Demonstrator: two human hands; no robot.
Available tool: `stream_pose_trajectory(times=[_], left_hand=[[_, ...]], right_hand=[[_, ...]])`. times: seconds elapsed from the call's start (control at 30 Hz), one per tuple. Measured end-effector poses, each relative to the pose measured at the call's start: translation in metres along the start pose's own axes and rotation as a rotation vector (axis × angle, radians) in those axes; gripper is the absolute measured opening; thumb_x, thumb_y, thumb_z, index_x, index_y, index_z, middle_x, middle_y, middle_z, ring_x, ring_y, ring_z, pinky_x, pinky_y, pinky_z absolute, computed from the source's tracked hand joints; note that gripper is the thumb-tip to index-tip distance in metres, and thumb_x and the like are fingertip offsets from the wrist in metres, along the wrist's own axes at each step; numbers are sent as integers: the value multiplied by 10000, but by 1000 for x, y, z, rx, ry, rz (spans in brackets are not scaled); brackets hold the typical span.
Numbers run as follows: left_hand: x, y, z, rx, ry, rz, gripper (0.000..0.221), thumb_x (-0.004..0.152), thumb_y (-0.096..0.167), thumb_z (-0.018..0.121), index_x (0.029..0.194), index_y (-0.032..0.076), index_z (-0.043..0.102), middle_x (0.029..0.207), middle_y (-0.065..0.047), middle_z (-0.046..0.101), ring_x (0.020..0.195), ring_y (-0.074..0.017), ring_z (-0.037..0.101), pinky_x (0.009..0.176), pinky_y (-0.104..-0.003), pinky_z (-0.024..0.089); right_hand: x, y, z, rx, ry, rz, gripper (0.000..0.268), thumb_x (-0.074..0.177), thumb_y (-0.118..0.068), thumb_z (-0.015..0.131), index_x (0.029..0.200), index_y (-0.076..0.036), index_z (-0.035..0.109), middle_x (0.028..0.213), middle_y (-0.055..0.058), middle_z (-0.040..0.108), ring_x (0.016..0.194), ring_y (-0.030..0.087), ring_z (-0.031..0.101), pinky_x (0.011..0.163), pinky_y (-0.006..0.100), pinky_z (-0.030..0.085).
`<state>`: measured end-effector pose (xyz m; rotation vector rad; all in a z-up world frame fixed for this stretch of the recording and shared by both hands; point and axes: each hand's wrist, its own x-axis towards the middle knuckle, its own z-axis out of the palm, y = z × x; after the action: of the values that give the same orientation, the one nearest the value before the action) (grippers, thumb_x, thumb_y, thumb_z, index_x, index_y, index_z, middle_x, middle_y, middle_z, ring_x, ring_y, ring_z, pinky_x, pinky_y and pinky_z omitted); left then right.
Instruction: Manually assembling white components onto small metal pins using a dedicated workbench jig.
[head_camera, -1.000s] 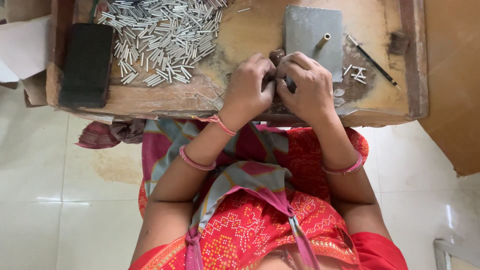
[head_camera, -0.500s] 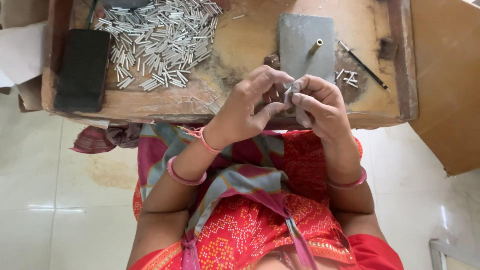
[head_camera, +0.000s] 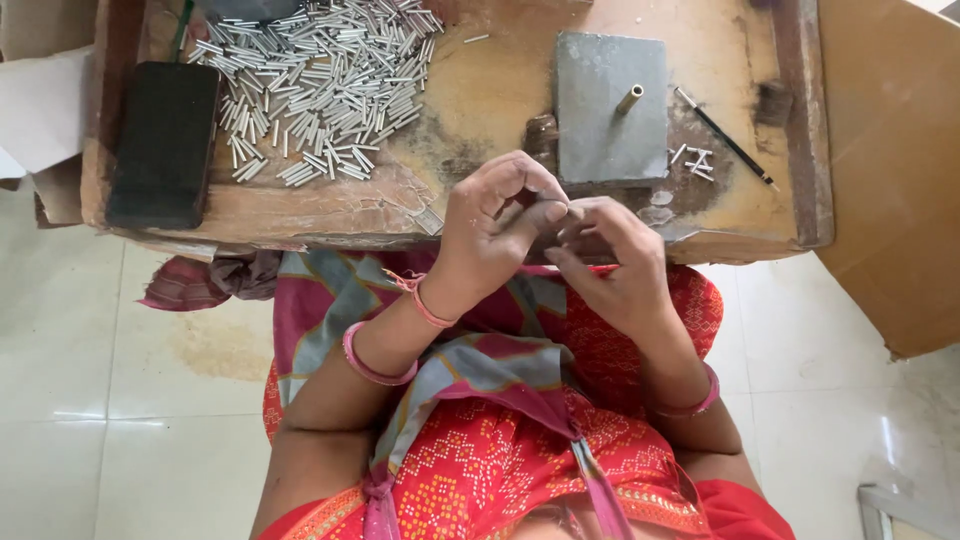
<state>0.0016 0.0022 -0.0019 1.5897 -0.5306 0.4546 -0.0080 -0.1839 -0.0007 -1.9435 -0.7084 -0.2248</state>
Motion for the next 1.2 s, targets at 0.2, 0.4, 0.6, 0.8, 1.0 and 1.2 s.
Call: stream_pose_trajectory(times=[0.2,0.4,0.6,0.8,1.0,1.2], left_hand=[[-8,13,11,25,-39,60,156,903,-68,714,999,37,649,958,-89,643,886,-215,672,784,-300,538],[-19,10,15,-2,-9,18,171,895,-82,706,998,37,639,957,-80,635,827,-195,646,735,-299,526],[-24,4,4,24,47,69,166,928,-76,687,1019,46,623,978,-82,624,874,-192,652,788,-287,532],[-22,-14,-17,-65,309,-54,120,989,-85,666,1037,14,619,1003,-44,587,890,-101,551,818,-246,475],[-25,-21,-8,-281,220,-113,77,1008,-51,637,1033,19,615,995,27,577,917,-41,563,844,-202,488],[-33,-34,3,-693,-13,-440,61,1013,-14,649,1024,42,630,911,57,596,820,-35,535,721,-196,453]], right_hand=[[-11,-2,-2,-106,256,-241,176,958,115,702,1066,24,597,1065,143,690,909,187,712,811,266,566],[-13,3,8,-134,271,-231,130,976,92,627,1068,30,559,1048,168,655,885,197,661,791,292,550],[-6,19,18,215,167,-112,59,1063,37,495,1088,-7,525,1018,125,593,915,209,614,868,300,536],[24,14,21,-564,73,-285,164,911,11,676,1052,-14,595,1279,201,560,1275,423,505,1091,502,432],[28,5,23,-611,78,-307,295,880,-30,758,1140,22,628,1297,203,569,1258,413,541,1073,504,457],[6,-7,17,-187,215,-394,245,903,64,797,1112,17,679,1018,149,674,889,263,687,781,344,568]])
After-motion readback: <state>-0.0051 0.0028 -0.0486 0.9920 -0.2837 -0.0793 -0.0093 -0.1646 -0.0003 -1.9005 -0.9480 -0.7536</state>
